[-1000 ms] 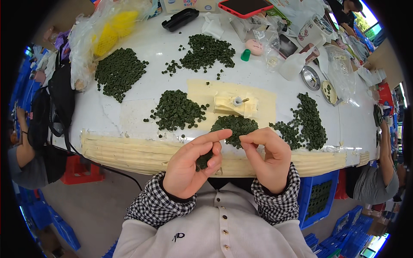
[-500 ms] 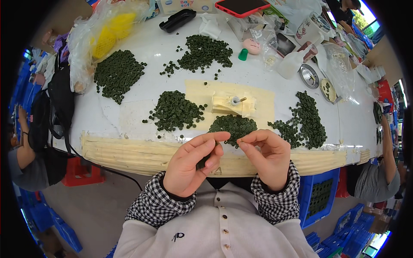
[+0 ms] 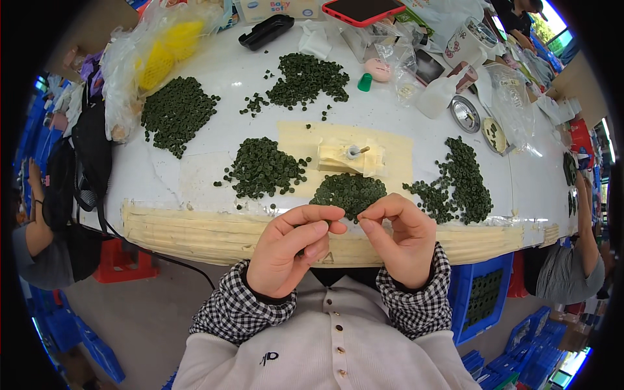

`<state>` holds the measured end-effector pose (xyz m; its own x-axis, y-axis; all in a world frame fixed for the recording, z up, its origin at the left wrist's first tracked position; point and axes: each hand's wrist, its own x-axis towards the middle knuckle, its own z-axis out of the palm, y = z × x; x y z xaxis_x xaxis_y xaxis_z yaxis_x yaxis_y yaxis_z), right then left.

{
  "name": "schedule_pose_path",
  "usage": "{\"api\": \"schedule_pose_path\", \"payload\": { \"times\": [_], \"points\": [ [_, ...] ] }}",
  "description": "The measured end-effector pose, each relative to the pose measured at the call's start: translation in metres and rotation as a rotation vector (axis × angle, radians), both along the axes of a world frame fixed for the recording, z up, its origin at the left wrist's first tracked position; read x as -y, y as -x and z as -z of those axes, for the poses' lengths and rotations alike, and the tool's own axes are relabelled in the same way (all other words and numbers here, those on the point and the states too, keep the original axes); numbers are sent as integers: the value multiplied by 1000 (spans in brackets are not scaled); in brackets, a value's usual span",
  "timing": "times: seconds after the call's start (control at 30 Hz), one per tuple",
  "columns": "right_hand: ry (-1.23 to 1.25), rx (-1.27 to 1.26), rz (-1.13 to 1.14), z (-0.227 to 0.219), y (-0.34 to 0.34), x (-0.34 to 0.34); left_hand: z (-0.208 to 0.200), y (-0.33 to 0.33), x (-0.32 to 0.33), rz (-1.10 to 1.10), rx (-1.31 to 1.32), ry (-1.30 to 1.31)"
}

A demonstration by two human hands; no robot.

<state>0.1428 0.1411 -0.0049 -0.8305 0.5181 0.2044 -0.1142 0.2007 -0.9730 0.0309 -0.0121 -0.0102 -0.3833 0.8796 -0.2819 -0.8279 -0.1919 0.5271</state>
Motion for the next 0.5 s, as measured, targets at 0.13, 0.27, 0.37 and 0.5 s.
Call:
{"api": "schedule_pose_path", "payload": {
  "times": [0.13,0.27,0.37,0.5],
  "points": [
    [-224,-158,-72,-4,0,-4,1,-2,0,-28,-15,9],
    [-576,-226,-134,-7,1,2,-3,-3,-3,-34,-29,62],
    [-767,-203,-50,0,6,6,-1,-5,-6,-33,-81,78],
    [-810,-178,9,3,6,8,-3,-8,-9,-77,-96,107]
  ]
}}
